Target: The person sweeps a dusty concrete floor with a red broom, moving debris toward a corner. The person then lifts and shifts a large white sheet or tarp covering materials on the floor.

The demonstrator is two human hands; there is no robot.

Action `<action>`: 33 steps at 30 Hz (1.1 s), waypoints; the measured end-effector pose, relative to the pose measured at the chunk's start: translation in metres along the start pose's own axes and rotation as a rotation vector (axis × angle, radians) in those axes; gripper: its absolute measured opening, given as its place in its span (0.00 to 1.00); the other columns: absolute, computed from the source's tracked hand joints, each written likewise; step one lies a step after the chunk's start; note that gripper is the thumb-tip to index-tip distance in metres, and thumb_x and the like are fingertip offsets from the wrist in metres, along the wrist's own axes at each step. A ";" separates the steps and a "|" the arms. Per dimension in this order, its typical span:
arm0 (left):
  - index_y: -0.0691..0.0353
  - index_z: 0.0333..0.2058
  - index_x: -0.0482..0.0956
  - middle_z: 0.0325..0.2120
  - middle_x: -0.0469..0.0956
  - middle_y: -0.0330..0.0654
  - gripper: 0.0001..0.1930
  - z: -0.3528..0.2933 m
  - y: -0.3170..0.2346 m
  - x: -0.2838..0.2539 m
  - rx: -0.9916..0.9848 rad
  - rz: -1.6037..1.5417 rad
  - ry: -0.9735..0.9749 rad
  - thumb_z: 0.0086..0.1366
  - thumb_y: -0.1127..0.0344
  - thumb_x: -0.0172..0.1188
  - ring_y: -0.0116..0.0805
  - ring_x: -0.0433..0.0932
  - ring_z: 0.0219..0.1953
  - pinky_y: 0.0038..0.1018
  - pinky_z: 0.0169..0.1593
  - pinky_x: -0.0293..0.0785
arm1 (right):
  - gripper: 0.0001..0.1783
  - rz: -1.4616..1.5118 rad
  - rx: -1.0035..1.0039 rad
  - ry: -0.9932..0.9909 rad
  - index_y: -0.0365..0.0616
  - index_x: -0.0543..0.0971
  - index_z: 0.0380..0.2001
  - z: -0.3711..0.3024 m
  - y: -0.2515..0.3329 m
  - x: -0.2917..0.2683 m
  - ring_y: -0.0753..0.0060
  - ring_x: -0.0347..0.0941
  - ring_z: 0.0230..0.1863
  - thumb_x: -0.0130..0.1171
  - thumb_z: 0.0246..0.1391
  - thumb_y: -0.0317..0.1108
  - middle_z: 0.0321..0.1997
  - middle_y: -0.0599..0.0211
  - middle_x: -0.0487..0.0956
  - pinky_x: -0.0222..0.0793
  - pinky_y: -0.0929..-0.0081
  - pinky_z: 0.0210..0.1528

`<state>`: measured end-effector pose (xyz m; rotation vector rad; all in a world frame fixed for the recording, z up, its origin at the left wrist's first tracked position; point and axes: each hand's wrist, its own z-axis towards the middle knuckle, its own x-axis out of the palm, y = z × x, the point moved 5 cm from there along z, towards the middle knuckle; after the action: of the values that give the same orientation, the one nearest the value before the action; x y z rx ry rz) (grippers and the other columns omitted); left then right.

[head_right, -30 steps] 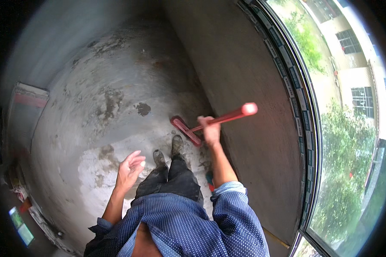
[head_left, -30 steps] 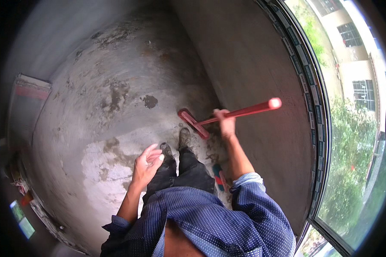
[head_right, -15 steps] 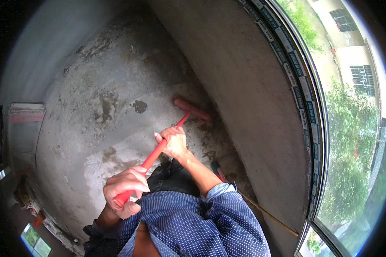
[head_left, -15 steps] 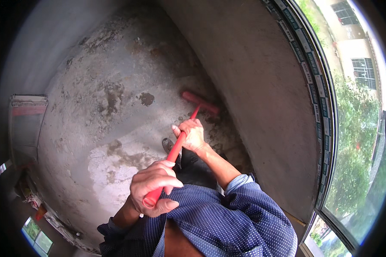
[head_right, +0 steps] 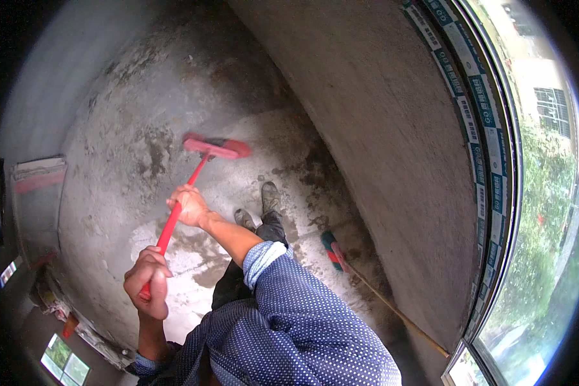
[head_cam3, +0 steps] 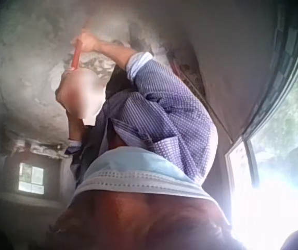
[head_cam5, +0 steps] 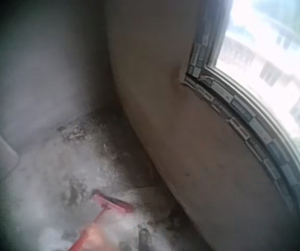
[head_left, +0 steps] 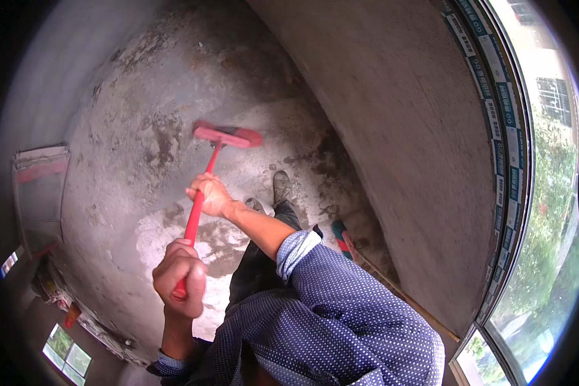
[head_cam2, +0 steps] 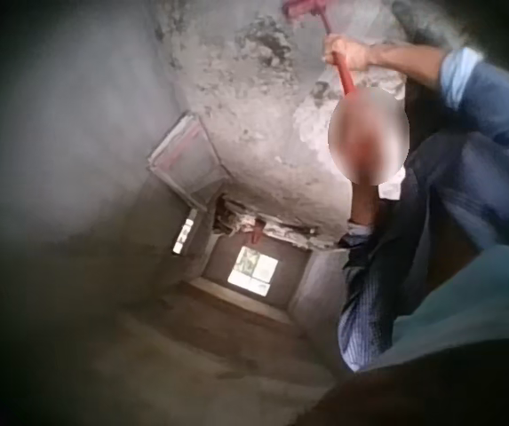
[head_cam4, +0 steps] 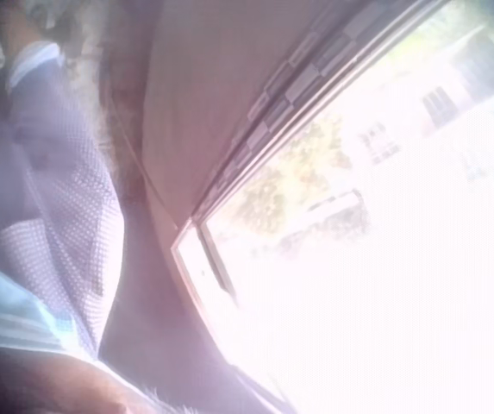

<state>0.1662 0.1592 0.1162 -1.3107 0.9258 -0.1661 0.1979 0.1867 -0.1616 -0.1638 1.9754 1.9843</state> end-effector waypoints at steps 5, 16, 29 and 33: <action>0.64 0.26 0.75 0.17 0.70 0.43 0.07 0.005 -0.039 0.011 0.167 0.011 0.096 0.45 0.73 0.62 0.45 0.73 0.23 0.38 0.34 0.75 | 0.19 0.043 -0.065 0.134 0.45 0.75 0.20 -0.008 0.042 -0.008 0.53 0.73 0.39 0.57 0.59 0.46 0.27 0.62 0.75 0.66 0.57 0.46; 0.65 0.26 0.78 0.16 0.70 0.41 0.07 -0.054 -0.017 -0.035 0.135 -0.492 -0.007 0.58 0.67 0.58 0.39 0.72 0.20 0.43 0.36 0.78 | 0.13 -0.367 0.087 -0.152 0.46 0.76 0.20 -0.083 0.040 -0.067 0.53 0.73 0.36 0.63 0.49 0.41 0.26 0.61 0.76 0.65 0.55 0.44; 0.67 0.16 0.70 0.15 0.69 0.44 0.09 -0.140 0.122 -0.143 -0.108 -0.249 -0.476 0.54 0.75 0.50 0.40 0.70 0.22 0.37 0.36 0.72 | 0.08 0.050 -0.278 0.240 0.47 0.72 0.15 -0.015 0.036 0.205 0.53 0.72 0.31 0.59 0.36 0.36 0.21 0.61 0.73 0.67 0.59 0.39; 0.67 0.19 0.71 0.15 0.68 0.44 0.06 -0.136 0.115 -0.170 -0.088 -0.087 -0.353 0.51 0.72 0.55 0.41 0.69 0.20 0.34 0.31 0.69 | 0.13 0.174 -0.326 0.319 0.45 0.68 0.13 0.007 0.069 0.261 0.53 0.71 0.31 0.61 0.42 0.33 0.20 0.61 0.71 0.68 0.59 0.42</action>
<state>-0.0780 0.1918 0.1024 -1.4070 0.5820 0.0399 -0.0674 0.2352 -0.1772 -0.4233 1.8814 2.5220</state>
